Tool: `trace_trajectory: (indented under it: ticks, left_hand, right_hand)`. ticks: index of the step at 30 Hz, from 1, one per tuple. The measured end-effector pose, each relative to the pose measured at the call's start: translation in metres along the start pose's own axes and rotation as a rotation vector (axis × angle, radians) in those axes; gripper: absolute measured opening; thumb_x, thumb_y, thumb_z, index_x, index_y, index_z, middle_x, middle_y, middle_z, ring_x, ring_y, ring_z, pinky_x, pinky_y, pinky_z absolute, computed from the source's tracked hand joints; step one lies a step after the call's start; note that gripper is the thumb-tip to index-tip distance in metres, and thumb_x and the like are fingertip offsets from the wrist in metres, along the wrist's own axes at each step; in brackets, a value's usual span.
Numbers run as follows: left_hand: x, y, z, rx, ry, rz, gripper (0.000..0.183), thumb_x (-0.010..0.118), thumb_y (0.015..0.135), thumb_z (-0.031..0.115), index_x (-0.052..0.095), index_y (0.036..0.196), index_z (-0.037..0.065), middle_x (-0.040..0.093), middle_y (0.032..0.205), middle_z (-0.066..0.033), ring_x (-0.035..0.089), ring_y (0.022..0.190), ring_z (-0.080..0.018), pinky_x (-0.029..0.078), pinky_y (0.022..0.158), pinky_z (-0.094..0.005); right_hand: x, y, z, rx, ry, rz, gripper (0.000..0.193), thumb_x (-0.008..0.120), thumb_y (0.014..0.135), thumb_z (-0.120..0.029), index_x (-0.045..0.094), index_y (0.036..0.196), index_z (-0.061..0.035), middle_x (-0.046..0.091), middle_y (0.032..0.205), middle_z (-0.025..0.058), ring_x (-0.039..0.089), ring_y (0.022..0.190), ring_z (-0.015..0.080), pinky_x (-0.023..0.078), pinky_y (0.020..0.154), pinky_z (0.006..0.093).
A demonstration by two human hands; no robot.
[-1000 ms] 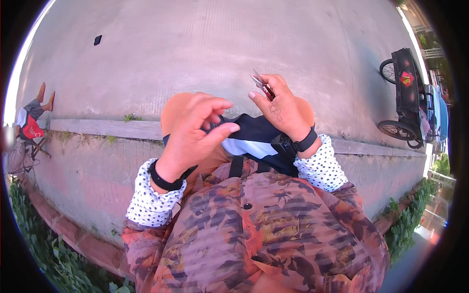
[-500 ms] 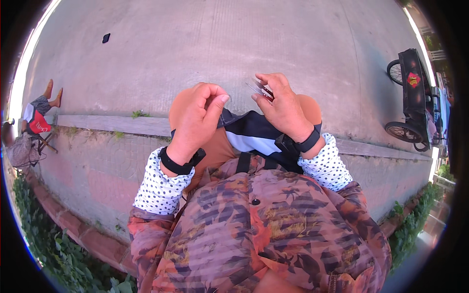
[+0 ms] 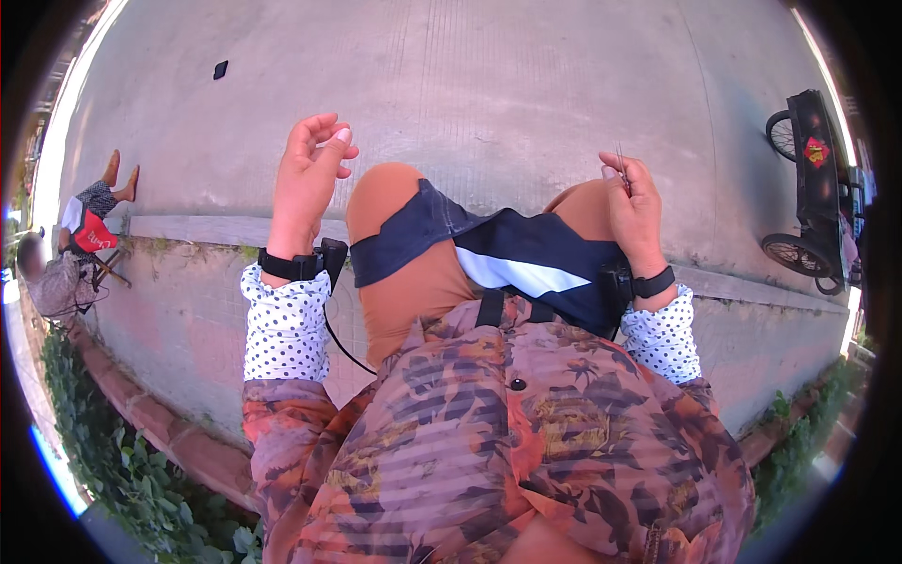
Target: The person uses shears to trim the edge of a dark fabric garment, occasionally stretching the material by hand. After cutting several sections, the person stops trimming and holds the garment.
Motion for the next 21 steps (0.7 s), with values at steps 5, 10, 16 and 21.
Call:
trace_trajectory:
  ticks: [5, 10, 16, 21]
  left_hand:
    - [-0.019, 0.019, -0.022, -0.069, 0.036, -0.015, 0.023, 0.062, 0.099, 0.026, 0.063, 0.106, 0.004, 0.065, 0.098, -0.0024, 0.060, 0.084, -0.0103, 0.048, 0.072, -0.0262]
    - [-0.034, -0.014, -0.012, -0.058, -0.058, 0.027, 0.018, 0.062, 0.099, 0.021, 0.062, 0.105, 0.004, 0.064, 0.097, -0.0010, 0.060, 0.080, -0.0090, 0.048, 0.072, -0.0257]
    - [-0.042, -0.054, -0.020, -0.042, -0.123, 0.015, 0.019, 0.064, 0.097, 0.012, 0.060, 0.113, 0.003, 0.065, 0.094, -0.0015, 0.063, 0.079, -0.0091, 0.051, 0.071, -0.0247]
    - [-0.094, -0.095, 0.020, 0.087, -0.101, 0.183, 0.017, 0.062, 0.098, 0.010, 0.060, 0.113, 0.003, 0.064, 0.095, -0.0025, 0.062, 0.078, -0.0081, 0.051, 0.072, -0.0233]
  right_hand:
    - [0.002, 0.014, 0.009, 0.052, 0.065, 0.017, 0.017, 0.058, 0.098, -0.010, 0.068, 0.111, -0.0027, 0.062, 0.100, 0.0047, 0.059, 0.092, 0.0126, 0.048, 0.082, 0.0255]
    - [0.002, 0.013, -0.001, 0.047, 0.232, 0.004, 0.017, 0.055, 0.101, -0.011, 0.066, 0.107, 0.0002, 0.062, 0.098, 0.0058, 0.061, 0.093, 0.0132, 0.048, 0.084, 0.0264]
    - [-0.014, -0.001, 0.021, 0.197, 0.651, 0.050, 0.023, 0.050, 0.106, -0.026, 0.060, 0.102, -0.0057, 0.058, 0.082, -0.0015, 0.043, 0.060, 0.0016, 0.036, 0.053, 0.0188]
    - [-0.055, 0.009, -0.020, -0.050, 0.584, 0.202, 0.022, 0.050, 0.107, -0.028, 0.059, 0.104, -0.0080, 0.056, 0.079, -0.0005, 0.040, 0.057, 0.0025, 0.033, 0.051, 0.0198]
Point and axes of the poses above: each hand's wrist, its own y-axis towards the middle knuckle, its own x-axis out of the palm, z = x × y, the point moved 4 cm from there along y, towards the middle knuckle
